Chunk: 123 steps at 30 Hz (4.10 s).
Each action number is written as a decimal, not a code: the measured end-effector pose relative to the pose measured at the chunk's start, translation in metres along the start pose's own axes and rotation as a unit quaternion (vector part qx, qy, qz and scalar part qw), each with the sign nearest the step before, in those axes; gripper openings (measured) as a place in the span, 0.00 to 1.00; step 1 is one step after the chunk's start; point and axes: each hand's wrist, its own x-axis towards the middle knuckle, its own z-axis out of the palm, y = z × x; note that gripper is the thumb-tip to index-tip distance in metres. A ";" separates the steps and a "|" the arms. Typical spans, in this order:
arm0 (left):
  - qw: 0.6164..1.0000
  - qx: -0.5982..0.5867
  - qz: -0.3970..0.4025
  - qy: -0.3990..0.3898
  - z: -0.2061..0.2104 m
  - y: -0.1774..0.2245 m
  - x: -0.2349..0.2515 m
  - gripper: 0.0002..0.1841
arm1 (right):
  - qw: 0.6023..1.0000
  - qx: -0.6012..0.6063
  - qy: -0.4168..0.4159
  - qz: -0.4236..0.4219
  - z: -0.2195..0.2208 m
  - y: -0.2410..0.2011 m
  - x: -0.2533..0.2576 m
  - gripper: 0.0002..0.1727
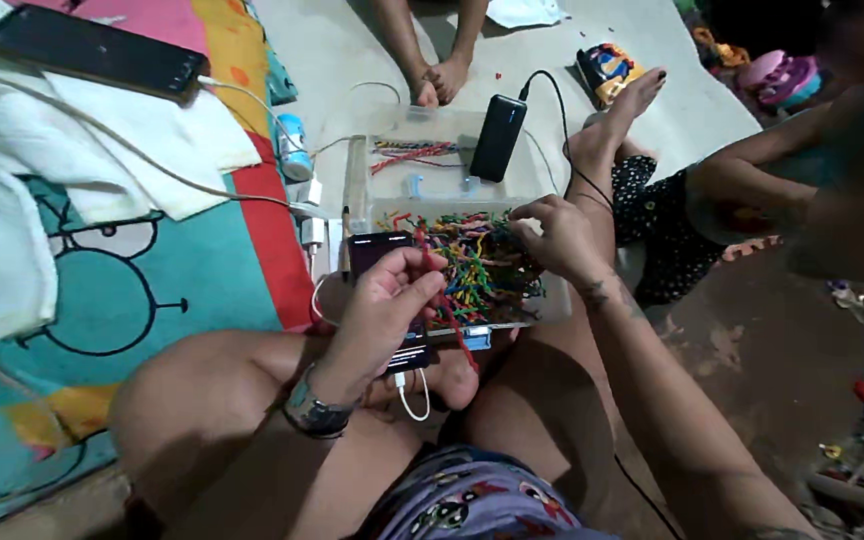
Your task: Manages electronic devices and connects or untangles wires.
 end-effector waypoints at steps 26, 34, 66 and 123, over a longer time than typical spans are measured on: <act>0.999 0.008 -0.020 -0.043 0.013 -0.007 -0.007 0.08 | 0.894 0.445 -0.022 0.046 -0.049 -0.015 -0.020 0.11; 0.999 -0.001 -0.015 -0.038 0.013 -0.004 -0.009 0.09 | 0.909 0.412 -0.037 0.048 -0.039 -0.024 -0.020 0.08; 0.993 -0.022 -0.023 -0.116 0.052 -0.030 -0.048 0.11 | 0.824 0.544 -0.081 -0.132 0.032 -0.051 -0.095 0.10; 0.988 -0.073 -0.079 -0.110 0.060 -0.024 -0.059 0.08 | 0.878 0.426 -0.001 -0.218 0.026 -0.044 -0.117 0.23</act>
